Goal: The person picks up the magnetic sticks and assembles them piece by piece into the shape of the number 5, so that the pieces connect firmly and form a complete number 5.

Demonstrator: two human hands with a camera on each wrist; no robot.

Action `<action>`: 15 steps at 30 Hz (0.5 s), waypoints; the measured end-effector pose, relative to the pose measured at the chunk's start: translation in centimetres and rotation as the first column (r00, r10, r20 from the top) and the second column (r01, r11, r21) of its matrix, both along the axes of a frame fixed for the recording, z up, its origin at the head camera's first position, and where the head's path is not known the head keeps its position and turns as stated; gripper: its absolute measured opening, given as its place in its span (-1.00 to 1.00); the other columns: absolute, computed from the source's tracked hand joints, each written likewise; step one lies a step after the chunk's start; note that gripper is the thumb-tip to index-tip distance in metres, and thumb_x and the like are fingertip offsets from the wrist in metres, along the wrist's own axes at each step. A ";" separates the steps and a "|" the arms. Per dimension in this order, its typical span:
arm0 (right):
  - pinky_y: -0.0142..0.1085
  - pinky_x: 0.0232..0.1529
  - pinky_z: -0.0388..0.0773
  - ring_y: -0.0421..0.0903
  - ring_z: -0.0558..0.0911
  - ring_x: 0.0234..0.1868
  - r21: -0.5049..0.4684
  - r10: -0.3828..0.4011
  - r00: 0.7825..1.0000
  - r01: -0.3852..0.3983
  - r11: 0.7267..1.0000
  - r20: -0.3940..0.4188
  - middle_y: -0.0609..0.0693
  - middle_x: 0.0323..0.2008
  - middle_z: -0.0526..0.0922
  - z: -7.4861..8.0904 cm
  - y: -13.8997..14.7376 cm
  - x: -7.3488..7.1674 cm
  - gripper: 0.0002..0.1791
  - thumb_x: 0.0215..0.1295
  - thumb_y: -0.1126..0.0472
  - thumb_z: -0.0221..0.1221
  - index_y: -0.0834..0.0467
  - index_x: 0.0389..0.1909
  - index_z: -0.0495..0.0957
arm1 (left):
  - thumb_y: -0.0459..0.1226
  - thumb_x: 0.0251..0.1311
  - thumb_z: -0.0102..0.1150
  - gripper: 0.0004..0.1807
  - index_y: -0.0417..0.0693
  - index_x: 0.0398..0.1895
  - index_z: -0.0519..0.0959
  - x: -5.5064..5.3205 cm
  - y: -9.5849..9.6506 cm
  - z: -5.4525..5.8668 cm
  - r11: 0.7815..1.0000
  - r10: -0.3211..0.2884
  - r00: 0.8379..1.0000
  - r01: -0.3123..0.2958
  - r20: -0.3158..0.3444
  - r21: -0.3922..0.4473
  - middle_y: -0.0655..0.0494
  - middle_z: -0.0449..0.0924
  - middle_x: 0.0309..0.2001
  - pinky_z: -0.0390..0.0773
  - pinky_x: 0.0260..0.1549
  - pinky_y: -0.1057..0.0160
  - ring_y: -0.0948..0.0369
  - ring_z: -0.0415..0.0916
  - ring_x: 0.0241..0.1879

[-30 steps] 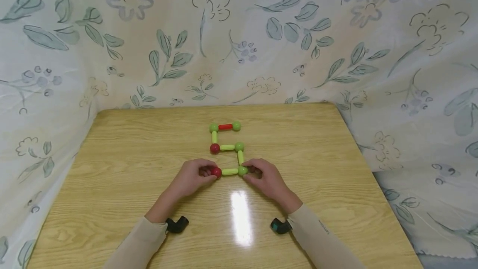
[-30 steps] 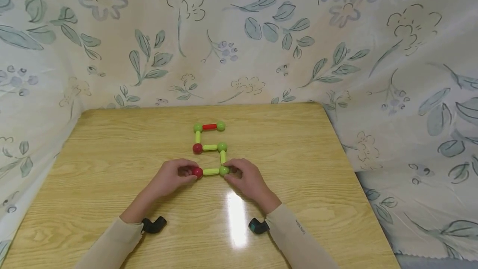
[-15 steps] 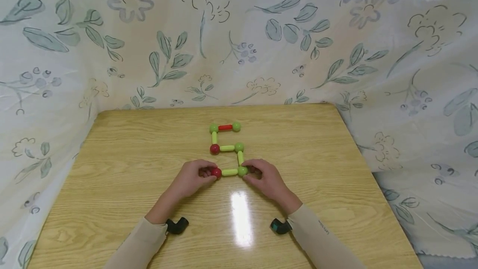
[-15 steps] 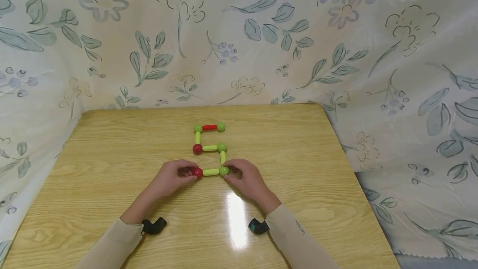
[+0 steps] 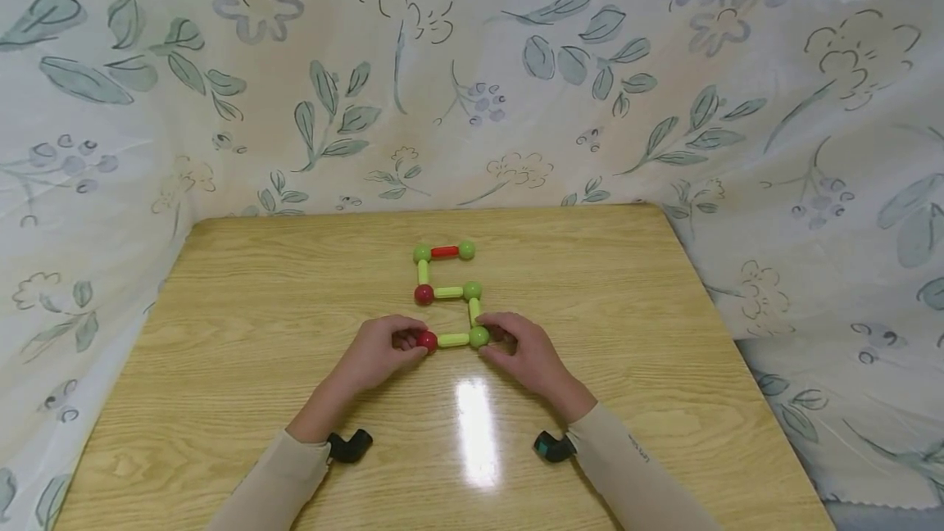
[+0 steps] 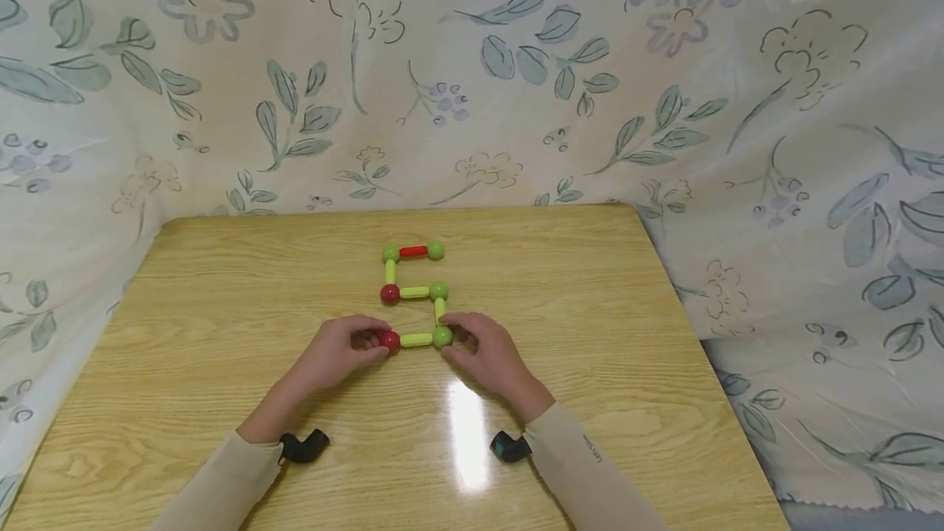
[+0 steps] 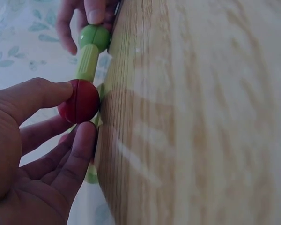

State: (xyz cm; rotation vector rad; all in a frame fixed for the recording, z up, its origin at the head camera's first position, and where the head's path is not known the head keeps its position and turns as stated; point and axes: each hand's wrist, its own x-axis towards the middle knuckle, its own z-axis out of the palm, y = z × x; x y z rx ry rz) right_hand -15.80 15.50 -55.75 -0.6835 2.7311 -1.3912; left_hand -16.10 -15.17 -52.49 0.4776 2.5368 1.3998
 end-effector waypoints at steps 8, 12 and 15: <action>-0.21 -0.06 0.64 -0.20 0.63 -0.08 -0.016 0.005 1.000 -0.005 1.000 -0.029 -0.21 -0.04 0.69 0.0 0.2 0.0 -0.49 0.38 0.16 0.51 -0.01 0.31 0.66 | -0.32 0.33 0.52 -0.68 -0.24 0.10 0.76 0.2 0.1 0.0 1.000 0.013 1.000 -0.013 0.007 0.001 0.14 0.72 -0.18 0.70 -0.17 0.22 0.23 0.63 -0.22; -0.21 -0.07 0.64 -0.20 0.63 -0.08 -0.013 0.002 1.000 -0.002 1.000 -0.020 -0.22 -0.05 0.68 0.0 0.1 -0.1 -0.50 0.39 0.15 0.51 0.00 0.31 0.66 | -0.31 0.33 0.52 -0.67 -0.24 0.11 0.76 0.2 0.0 0.0 1.000 0.017 1.000 -0.017 0.005 -0.005 0.14 0.72 -0.17 0.70 -0.16 0.21 0.24 0.63 -0.21; -0.21 -0.07 0.64 -0.19 0.63 -0.08 -0.015 0.003 1.000 -0.004 1.000 -0.022 -0.20 -0.04 0.68 0.1 0.1 -0.1 -0.49 0.39 0.17 0.51 0.02 0.32 0.66 | -0.29 0.34 0.53 -0.65 -0.23 0.13 0.76 0.1 0.0 0.0 1.000 0.017 1.000 -0.017 0.004 -0.020 0.16 0.72 -0.17 0.70 -0.15 0.22 0.25 0.63 -0.21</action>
